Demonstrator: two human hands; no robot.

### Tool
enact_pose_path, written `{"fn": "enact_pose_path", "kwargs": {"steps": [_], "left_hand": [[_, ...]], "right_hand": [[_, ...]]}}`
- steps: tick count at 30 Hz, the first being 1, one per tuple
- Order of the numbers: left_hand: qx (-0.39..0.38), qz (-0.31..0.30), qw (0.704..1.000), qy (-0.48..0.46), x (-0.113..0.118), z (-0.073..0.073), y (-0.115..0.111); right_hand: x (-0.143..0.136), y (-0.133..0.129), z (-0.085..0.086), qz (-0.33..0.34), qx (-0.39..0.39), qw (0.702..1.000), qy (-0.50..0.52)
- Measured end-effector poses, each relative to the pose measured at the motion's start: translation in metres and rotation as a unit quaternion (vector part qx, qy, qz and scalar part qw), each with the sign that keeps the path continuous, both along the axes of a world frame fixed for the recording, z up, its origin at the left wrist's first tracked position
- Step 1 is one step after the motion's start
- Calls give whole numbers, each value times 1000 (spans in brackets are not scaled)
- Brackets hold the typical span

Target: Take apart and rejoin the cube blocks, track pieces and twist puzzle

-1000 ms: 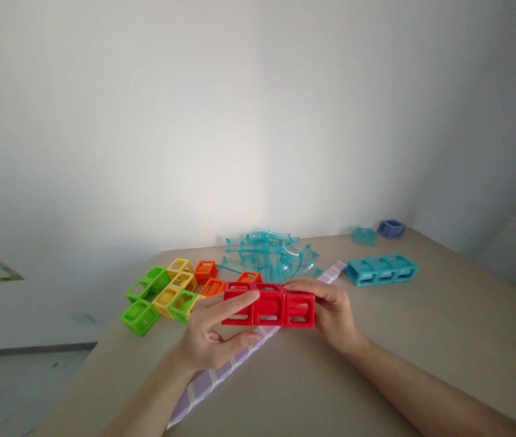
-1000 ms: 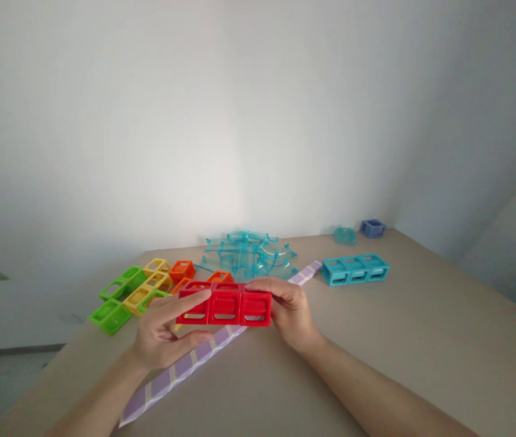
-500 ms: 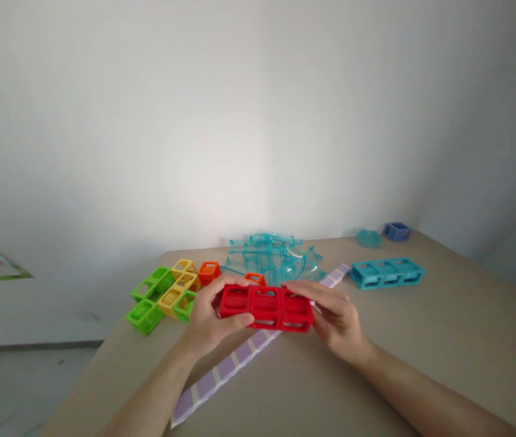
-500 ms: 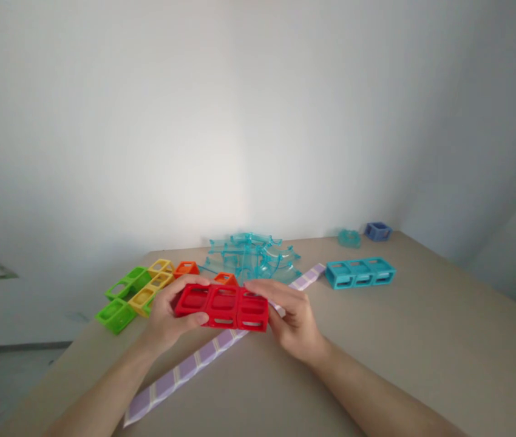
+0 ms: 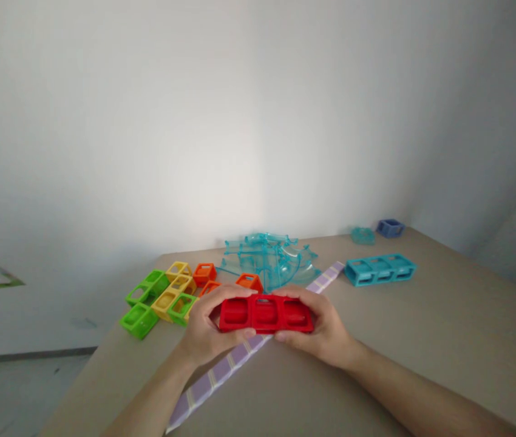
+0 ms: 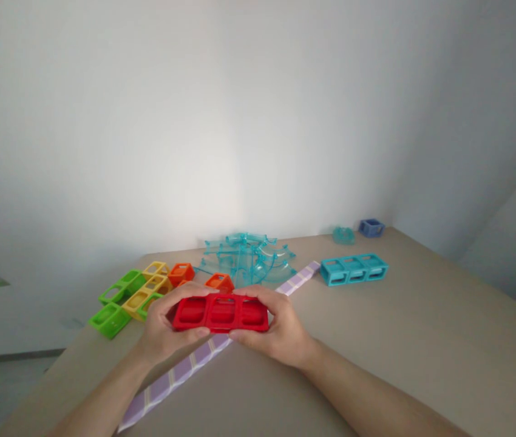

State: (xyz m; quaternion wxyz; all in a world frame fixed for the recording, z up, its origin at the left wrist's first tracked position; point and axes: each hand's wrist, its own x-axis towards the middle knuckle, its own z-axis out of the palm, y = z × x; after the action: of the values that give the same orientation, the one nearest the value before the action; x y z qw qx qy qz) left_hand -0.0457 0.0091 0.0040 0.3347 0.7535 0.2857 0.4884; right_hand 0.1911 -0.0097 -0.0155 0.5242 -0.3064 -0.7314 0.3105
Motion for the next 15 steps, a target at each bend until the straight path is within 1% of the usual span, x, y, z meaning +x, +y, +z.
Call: {"fn": "enact_pose_path", "kwargs": {"steps": [3,8,11,14,15], "left_hand": [[33,-1,999,10,-1,3,0],[47,-6,999,13,-1,8,-1],[77,-8,997,15,0,11,-1],[117,0,993,34,3,11,-2],[113,8,993,37,4,10,-2]], "right_hand": [[-1,-1,3,-4,11,1000,5],[-1,-4,4,-4,8,1000,13],[-2,-4,4,-8,7,1000,7],[-1,-1,6,-23,48,998,-18],[0,0,7,-29,68,997,-30]]}}
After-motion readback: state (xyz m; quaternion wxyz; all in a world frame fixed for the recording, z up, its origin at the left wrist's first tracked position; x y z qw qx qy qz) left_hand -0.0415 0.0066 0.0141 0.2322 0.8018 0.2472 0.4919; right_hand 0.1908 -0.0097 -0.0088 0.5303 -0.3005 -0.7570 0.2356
